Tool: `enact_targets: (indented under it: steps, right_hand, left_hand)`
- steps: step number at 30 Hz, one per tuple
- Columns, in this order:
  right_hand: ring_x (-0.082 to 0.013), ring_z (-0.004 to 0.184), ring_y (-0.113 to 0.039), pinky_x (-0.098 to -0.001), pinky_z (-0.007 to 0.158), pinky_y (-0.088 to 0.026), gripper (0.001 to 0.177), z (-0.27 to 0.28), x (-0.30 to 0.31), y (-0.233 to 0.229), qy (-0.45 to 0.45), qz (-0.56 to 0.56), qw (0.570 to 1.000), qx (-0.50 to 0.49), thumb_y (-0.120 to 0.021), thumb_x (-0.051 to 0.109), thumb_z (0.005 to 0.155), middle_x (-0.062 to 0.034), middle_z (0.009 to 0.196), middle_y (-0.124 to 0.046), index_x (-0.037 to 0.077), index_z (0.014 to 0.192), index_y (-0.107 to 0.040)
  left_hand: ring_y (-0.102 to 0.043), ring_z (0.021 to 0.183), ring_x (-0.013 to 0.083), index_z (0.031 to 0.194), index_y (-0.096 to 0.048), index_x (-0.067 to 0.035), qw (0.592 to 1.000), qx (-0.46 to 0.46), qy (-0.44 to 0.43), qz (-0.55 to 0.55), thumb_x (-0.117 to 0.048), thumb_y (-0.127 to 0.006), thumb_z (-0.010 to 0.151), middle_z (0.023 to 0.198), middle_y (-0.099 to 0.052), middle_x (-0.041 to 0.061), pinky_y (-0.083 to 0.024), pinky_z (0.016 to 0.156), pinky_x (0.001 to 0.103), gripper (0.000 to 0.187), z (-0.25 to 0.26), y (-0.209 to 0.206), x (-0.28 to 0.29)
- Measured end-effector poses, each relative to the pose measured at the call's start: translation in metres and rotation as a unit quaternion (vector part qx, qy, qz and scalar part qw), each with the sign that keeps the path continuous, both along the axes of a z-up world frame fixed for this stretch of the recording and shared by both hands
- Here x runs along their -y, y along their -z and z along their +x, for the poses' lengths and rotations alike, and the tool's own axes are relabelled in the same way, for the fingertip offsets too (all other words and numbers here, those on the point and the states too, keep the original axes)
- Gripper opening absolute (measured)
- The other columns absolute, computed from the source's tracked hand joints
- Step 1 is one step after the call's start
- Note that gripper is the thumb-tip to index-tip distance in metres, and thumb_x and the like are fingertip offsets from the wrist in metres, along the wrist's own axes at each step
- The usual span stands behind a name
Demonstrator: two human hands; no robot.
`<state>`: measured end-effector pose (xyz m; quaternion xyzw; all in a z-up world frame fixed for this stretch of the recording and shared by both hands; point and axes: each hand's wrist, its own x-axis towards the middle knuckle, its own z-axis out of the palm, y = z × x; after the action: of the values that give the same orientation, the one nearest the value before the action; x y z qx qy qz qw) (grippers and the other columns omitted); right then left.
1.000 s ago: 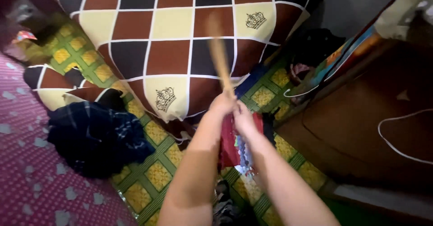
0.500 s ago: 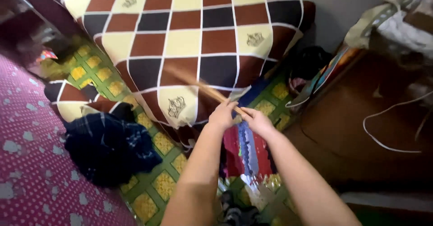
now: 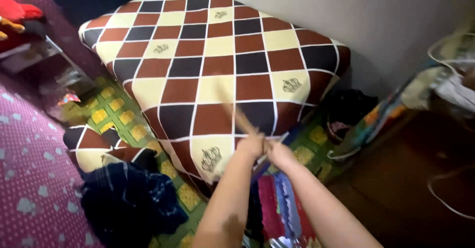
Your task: The person smooths a checkered bedsheet on a mattress, tucks the edges under the mattress, and then uses a small broom to sweep the bed surface. The person continues to smooth and sweep the sheet repeatedly.
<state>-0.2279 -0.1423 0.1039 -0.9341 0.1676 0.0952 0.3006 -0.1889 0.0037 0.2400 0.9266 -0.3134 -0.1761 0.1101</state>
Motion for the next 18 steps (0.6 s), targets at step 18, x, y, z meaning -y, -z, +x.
enact_targets:
  steps: [18]
  right_hand:
    - [-0.0396,0.116,-0.069,-0.052,0.099,-0.053,0.042,0.088,-0.086,-0.167,-0.154,-0.031,0.987,0.019,-0.053,0.032,0.101,-0.017,0.123,-0.073,0.023,0.14,-0.063]
  left_hand:
    - [-0.071,0.111,0.0367,0.117,-0.071,-0.028,0.994,0.024,-0.097,-0.033,-0.023,-0.056,0.09,0.137,-0.061,0.005,-0.06,0.095,0.051,0.032,0.177,0.099,-0.086]
